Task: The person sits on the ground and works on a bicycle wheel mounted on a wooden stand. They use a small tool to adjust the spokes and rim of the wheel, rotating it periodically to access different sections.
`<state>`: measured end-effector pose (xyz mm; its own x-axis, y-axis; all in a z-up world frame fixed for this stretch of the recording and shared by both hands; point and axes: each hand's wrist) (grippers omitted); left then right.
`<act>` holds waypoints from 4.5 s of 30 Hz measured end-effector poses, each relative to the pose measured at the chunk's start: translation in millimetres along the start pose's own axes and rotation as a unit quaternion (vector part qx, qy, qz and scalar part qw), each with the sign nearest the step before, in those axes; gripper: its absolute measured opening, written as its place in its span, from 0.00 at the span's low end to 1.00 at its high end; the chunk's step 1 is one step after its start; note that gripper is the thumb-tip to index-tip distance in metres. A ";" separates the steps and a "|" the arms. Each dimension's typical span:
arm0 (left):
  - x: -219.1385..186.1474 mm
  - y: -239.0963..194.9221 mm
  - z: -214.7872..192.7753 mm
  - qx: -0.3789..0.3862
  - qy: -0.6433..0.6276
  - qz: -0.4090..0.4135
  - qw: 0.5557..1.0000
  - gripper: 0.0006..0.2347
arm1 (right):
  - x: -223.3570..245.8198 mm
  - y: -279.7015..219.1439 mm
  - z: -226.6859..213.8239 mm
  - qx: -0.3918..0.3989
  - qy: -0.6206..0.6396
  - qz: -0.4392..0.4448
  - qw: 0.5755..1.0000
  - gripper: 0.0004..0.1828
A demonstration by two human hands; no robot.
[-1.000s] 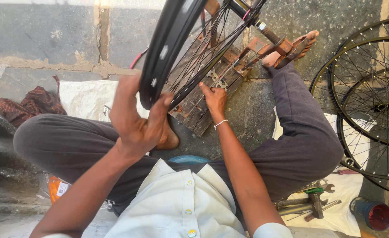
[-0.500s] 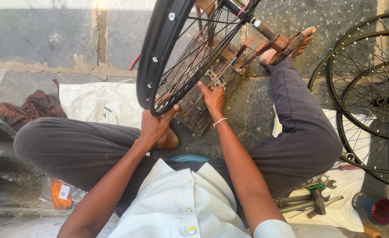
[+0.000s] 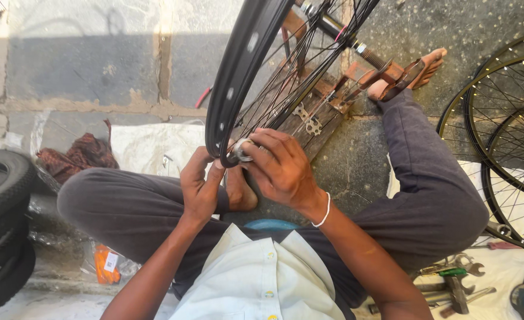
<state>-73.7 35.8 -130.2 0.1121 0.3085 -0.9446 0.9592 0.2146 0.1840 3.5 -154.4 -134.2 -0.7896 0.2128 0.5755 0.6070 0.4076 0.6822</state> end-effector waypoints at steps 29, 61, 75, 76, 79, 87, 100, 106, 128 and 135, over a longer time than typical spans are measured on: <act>-130.8 94.2 18.2 0.003 -0.098 0.105 0.990 0.13 | 28.9 99.2 -8.5 -0.273 0.013 -0.047 0.961 0.17; -103.3 74.6 30.2 -0.082 -0.188 0.079 0.975 0.11 | -14.0 111.3 -64.6 0.051 0.236 0.022 0.970 0.23; -111.7 71.6 30.9 -0.097 -0.191 0.016 0.977 0.13 | -6.4 107.0 -29.3 -0.183 -0.010 -0.131 0.974 0.18; -113.9 72.3 31.6 -0.100 -0.184 0.016 0.978 0.13 | -7.8 107.7 -26.6 -0.198 -0.027 -0.143 0.970 0.18; -123.9 64.3 37.6 -0.133 -0.176 0.003 0.975 0.12 | 8.0 96.4 -21.8 -0.197 0.044 -0.063 0.977 0.18; -163.1 92.2 26.8 0.002 -0.088 0.061 0.994 0.12 | 17.7 99.5 -36.7 -0.188 0.022 -0.010 0.982 0.16; 21.5 35.6 18.9 -0.067 -0.256 0.013 0.964 0.16 | -66.5 -40.0 -6.6 -0.220 0.128 0.423 0.870 0.16; 156.8 15.9 -0.2 -0.237 -0.134 -0.358 0.893 0.11 | -119.0 -112.8 52.1 -0.001 -0.128 0.258 0.958 0.14; 150.3 -13.9 44.2 0.009 0.158 -0.216 0.963 0.12 | -141.0 -128.8 95.0 0.037 -0.138 0.262 0.954 0.15; 125.0 -8.3 43.7 0.020 0.163 -0.220 0.962 0.12 | -145.9 -132.2 98.2 0.044 -0.138 0.263 0.954 0.15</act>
<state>-56.3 32.0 -261.7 -0.3870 0.4722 -0.7920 0.9056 0.3561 -0.2302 29.7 -152.1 -352.6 -0.3779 0.6289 0.6795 0.9258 0.2501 0.2834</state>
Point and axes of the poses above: each hand's wrist, its own y-axis towards the middle knuckle, its own z-axis out of the palm, x = y × z, and after that the axes turned 2 degrees about y, right-handed
